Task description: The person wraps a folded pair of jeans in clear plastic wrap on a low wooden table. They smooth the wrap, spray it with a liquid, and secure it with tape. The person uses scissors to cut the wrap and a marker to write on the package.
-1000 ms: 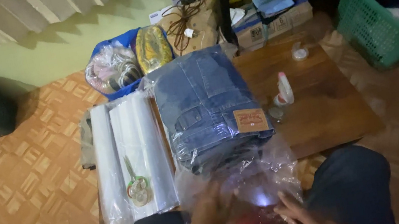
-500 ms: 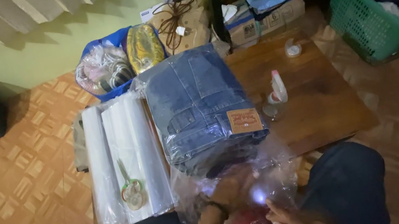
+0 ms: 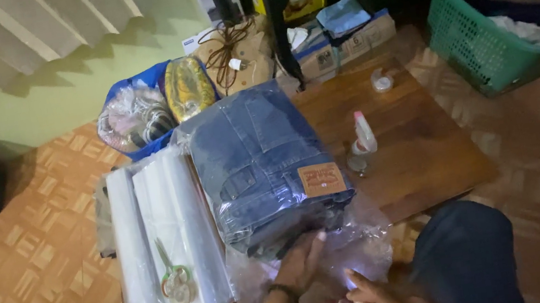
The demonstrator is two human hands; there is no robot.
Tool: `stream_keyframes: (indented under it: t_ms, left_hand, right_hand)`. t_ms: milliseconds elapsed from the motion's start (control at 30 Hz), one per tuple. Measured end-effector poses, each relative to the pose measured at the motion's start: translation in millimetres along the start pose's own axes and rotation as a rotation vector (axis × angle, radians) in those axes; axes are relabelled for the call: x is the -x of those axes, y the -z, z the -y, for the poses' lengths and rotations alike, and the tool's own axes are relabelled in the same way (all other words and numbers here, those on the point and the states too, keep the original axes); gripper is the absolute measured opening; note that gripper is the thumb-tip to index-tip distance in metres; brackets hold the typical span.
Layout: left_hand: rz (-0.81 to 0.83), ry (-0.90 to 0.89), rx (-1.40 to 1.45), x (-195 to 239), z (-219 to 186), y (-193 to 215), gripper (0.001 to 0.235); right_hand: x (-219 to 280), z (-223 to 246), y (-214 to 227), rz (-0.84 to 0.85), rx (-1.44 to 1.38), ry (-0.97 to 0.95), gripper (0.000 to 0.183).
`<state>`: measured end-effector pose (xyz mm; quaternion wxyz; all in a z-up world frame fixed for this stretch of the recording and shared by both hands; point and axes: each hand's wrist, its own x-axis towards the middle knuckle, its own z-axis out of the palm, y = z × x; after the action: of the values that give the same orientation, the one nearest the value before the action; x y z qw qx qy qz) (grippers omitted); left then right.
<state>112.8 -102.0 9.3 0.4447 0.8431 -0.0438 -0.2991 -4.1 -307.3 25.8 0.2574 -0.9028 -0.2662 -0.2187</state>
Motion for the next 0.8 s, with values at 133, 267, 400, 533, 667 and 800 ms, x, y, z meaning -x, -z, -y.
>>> stream_keyframes:
  t_ms: [133,267,400,533,667,800]
  left_hand:
    - [-0.184,-0.183,0.102,47.9,-19.1,5.4,0.063]
    - [-0.224,-0.340,-0.219,82.6,-5.4,-28.1,0.105]
    - [-0.539,-0.370,-0.724,86.1,22.5,-34.2,0.083]
    - [-0.055,0.428,-0.449,107.3,-72.1,47.1,0.051]
    - [-0.780,-0.484,-0.579,96.4,-46.4,47.9,0.032]
    - [-0.734,-0.773,-0.456,82.4,-65.2,70.5,0.012]
  right_hand:
    - [-12.0,-6.1,0.5,-0.043,-0.094,-0.183,0.063]
    - [-46.4,-12.5,10.6,-0.109,-0.182,-0.101,0.063]
    - [-86.0,-6.2,29.1,-0.088,-0.199,-0.048,0.050]
    - [-110.7,-10.9,38.5,-0.050,-0.172,0.039,0.063]
    - [-126.3,-18.6,29.3,-0.014,-0.142,0.038,0.058]
    - [-142.2,-29.1,24.5,0.053,-0.176,-0.001,0.062]
